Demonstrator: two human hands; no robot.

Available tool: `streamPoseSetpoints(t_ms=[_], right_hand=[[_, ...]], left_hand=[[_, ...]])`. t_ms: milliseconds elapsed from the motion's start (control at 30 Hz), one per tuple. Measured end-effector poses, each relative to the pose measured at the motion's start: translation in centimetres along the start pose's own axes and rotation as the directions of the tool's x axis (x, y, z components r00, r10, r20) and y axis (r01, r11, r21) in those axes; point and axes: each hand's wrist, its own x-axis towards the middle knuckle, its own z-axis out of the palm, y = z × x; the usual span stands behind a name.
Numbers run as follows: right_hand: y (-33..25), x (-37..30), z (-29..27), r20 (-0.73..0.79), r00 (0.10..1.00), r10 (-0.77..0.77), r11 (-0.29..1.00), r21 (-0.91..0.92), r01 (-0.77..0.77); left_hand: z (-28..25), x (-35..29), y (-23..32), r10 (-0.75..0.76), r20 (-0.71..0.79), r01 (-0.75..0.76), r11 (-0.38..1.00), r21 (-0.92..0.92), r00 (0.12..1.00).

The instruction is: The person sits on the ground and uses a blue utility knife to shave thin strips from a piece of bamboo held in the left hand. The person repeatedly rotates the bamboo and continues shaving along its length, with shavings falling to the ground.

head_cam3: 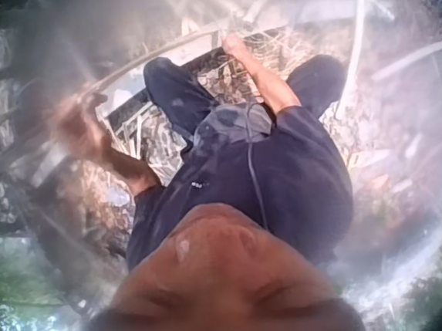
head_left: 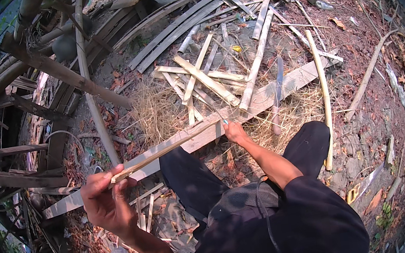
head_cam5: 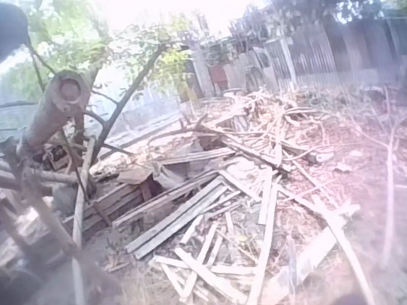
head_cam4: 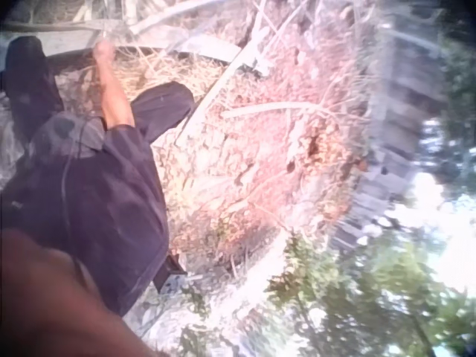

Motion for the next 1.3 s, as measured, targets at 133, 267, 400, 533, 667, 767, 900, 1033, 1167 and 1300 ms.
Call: streamPoseSetpoints(t_ms=[133,267,400,533,667,767,900,1033,1167,1300], right_hand=[[-5.3,-4.1,-3.0,0.027,0.989,-0.143,0.988,-0.05,0.144],[-2.7,-2.9,-2.0,-0.075,0.956,-0.284,0.954,-0.126,0.273],[-1.7,-1.8,0.8,-0.087,0.973,-0.212,0.957,-0.223,0.188],[3.3,0.6,1.7,0.049,0.993,0.111,0.959,-0.266,-0.094],[2.6,-0.7,0.5,0.045,0.988,0.145,0.978,-0.157,-0.136],[-1.9,-2.1,-1.9,-0.006,0.995,0.097,0.995,0.027,-0.097],[-1.6,-3.0,0.0,-0.001,1.0,0.024,0.997,-0.069,-0.024],[0.9,-2.6,1.5,-0.135,0.991,-0.006,0.997,-0.08,-0.005],[1.7,-2.0,2.2,-0.136,0.991,-0.014,0.993,-0.117,-0.002],[-0.4,-2.5,2.0,-0.063,0.995,0.071,0.986,-0.143,-0.079]], left_hand=[[-0.4,-0.6,-0.9,0.095,0.028,-0.095,0.995,0.018,0.995],[-0.3,-0.9,-1.6,0.216,0.052,-0.218,0.975,0.046,0.975],[-0.3,-0.5,-1.0,0.17,0.055,-0.169,0.985,-0.024,0.984],[0.0,0.0,0.8,0.246,0.174,-0.245,0.969,-0.027,0.954],[-0.4,-0.3,-0.7,0.102,0.066,-0.103,0.995,0.002,0.993],[-0.3,-0.6,-0.5,0.093,0.03,-0.093,0.996,0.006,0.995],[0.1,-0.4,-0.5,0.059,-0.024,-0.058,0.998,0.018,0.998],[1.0,-0.2,-0.2,0.085,-0.012,-0.084,0.996,0.015,0.996],[1.0,-0.2,0.1,0.1,0.025,-0.101,0.994,0.048,0.995],[0.5,-0.9,0.3,0.015,-0.025,-0.014,0.999,0.034,1.0]])
